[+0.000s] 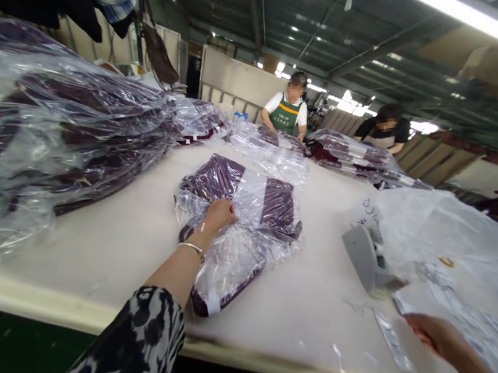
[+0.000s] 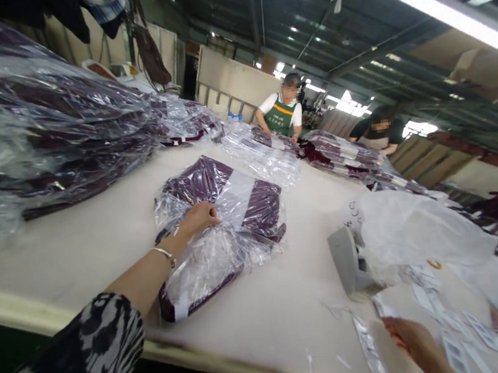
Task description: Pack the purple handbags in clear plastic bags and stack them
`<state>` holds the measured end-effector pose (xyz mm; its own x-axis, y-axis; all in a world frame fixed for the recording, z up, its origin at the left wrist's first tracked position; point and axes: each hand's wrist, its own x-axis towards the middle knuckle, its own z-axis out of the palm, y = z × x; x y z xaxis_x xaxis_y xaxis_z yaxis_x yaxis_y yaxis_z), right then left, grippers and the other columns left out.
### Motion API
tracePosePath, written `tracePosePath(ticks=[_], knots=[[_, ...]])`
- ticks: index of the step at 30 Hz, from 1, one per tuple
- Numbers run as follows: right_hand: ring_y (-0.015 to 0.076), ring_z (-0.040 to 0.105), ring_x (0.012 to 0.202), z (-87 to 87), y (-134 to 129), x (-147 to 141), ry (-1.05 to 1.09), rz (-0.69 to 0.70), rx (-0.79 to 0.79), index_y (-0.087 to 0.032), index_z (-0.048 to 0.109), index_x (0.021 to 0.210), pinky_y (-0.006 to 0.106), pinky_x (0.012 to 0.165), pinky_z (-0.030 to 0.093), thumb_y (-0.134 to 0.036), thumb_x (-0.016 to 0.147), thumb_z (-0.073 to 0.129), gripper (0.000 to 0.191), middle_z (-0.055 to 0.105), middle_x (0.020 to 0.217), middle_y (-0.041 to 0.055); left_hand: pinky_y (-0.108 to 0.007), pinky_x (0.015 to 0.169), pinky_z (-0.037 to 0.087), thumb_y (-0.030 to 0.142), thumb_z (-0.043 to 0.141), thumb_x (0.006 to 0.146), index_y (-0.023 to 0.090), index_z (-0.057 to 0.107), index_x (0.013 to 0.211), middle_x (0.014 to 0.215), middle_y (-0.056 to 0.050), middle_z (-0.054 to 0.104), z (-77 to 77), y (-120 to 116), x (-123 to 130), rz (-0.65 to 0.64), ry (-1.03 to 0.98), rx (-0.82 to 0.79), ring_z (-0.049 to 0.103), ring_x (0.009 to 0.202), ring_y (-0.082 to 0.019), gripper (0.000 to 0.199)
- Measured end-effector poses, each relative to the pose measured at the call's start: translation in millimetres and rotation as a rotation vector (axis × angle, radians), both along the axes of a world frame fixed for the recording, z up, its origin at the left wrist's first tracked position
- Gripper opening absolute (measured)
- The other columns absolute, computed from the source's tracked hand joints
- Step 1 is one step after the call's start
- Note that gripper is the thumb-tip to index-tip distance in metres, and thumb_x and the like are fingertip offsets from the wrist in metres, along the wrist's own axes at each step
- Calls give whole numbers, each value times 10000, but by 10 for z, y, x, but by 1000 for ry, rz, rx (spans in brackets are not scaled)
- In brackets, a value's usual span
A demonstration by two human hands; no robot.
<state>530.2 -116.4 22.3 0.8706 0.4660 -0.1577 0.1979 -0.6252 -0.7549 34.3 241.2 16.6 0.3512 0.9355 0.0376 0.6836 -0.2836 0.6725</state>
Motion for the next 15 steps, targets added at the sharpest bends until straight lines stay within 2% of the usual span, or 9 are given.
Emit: tracePosePath(ticks=[2, 3, 4, 5, 8, 10, 12, 13, 15], knots=[[227, 530, 396, -6, -11, -144, 134, -55, -20, -305, 492, 580, 364, 374, 465, -363, 381, 767, 344, 527, 490, 25, -223, 640, 436, 180, 789, 658, 185, 715, 696, 694, 16, 707, 40, 49, -31, -42, 18, -46, 640, 704, -153, 84], [227, 547, 435, 50, 44, -266, 178, -28, -9, -304, 523, 584, 371, 410, 493, -391, 384, 787, 342, 556, 526, 35, -221, 637, 438, 178, 801, 641, 187, 717, 689, 682, 21, 704, 55, 73, -44, -61, 28, -63, 640, 696, -152, 97], [228, 570, 489, 147, 146, -429, 191, 55, 14, -297, 566, 597, 372, 461, 522, -431, 404, 806, 336, 588, 574, 45, -220, 642, 441, 180, 808, 634, 189, 724, 698, 693, 20, 709, 64, 92, -53, -74, 37, -70, 644, 708, -154, 106], [235, 607, 571, 280, 300, -635, 172, 195, 38, -281, 619, 620, 367, 536, 551, -468, 433, 825, 335, 630, 647, 61, -223, 655, 447, 184, 809, 638, 190, 734, 721, 727, 13, 723, 68, 104, -58, -80, 46, -69, 652, 736, -161, 112], [219, 613, 722, 751, 1021, -1455, 48, 695, 6, -214, 710, 706, 330, 703, 540, -545, 636, 800, 350, 649, 727, 65, -245, 711, 468, 188, 798, 666, 186, 758, 795, 850, -24, 757, 67, 89, -59, -76, 68, -42, 672, 833, -193, 135], [202, 608, 765, 973, 1602, -2079, 5, 970, -62, -192, 713, 754, 305, 742, 508, -529, 731, 753, 340, 670, 753, 52, -259, 731, 479, 184, 796, 671, 186, 764, 805, 868, -37, 763, 67, 54, -57, -73, 80, -31, 680, 850, -209, 138], [170, 586, 750, 1029, 2148, -2651, 16, 1227, -154, -184, 719, 820, 268, 689, 464, -505, 774, 725, 324, 681, 784, 26, -265, 727, 488, 191, 799, 673, 187, 768, 807, 859, -40, 765, 67, 25, -60, -76, 83, -25, 688, 836, -214, 138], [150, 567, 714, 994, 2393, -2888, 5, 1334, -185, -178, 723, 837, 251, 655, 437, -497, 784, 722, 323, 674, 769, 11, -266, 723, 492, 198, 800, 675, 189, 770, 814, 862, -42, 768, 65, 18, -62, -76, 83, -20, 692, 832, -215, 142], [127, 544, 664, 839, 2821, -3230, -87, 1461, -260, -164, 725, 815, 233, 604, 391, -447, 782, 723, 285, 666, 729, -5, -270, 727, 503, 209, 794, 684, 192, 776, 831, 881, -48, 774, 57, 22, -69, -71, 82, -9, 700, 836, -220, 149]])
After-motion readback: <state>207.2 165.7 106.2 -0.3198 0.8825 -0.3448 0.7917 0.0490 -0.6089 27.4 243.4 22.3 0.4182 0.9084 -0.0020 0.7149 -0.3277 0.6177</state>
